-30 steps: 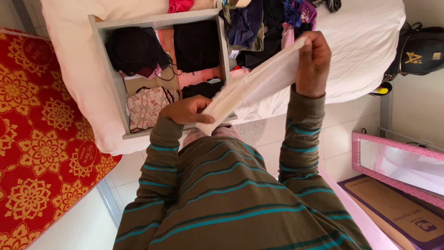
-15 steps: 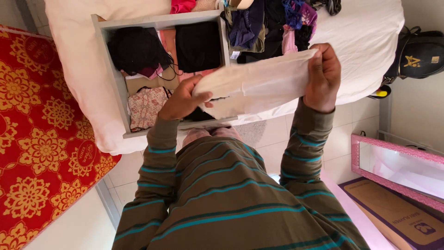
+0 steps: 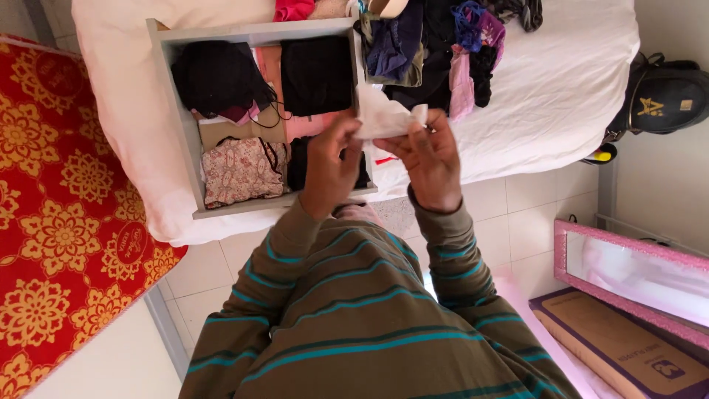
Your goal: Organize various pieces of clothing and undergarments into a drawer.
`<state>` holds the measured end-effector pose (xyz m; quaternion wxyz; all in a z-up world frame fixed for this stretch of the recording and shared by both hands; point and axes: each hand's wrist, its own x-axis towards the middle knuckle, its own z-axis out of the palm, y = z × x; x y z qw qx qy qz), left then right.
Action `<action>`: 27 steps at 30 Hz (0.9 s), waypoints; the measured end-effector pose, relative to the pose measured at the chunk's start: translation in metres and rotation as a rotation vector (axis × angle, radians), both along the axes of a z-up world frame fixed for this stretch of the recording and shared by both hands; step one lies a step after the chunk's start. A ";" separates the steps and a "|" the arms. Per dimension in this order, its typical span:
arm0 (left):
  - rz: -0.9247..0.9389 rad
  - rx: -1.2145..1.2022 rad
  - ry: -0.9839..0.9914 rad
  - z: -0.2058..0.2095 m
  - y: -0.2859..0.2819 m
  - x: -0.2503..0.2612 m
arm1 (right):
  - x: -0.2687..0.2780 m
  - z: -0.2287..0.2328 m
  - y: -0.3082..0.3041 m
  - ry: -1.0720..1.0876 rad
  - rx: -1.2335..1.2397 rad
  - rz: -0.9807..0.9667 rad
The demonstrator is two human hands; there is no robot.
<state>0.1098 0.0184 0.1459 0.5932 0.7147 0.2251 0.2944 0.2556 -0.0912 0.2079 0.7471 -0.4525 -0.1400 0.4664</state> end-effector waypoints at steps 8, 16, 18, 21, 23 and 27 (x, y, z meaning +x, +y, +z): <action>-0.214 -0.399 -0.200 0.041 0.031 0.001 | 0.019 -0.006 0.003 -0.491 -0.022 -0.151; -0.350 -0.664 -0.206 0.049 0.052 -0.037 | 0.010 -0.054 0.044 -0.243 0.252 0.728; -0.309 -0.646 -0.173 0.051 0.052 -0.055 | 0.003 -0.069 0.051 -0.244 0.241 0.755; -0.219 -0.635 -0.127 0.052 0.059 -0.084 | 0.002 -0.096 0.054 -0.194 0.118 0.905; -0.166 -0.666 -0.101 0.033 0.059 -0.116 | -0.005 -0.100 0.047 -0.116 -0.009 1.026; -0.095 -0.503 0.168 0.016 0.060 -0.155 | -0.013 -0.079 0.045 -0.150 -0.099 0.858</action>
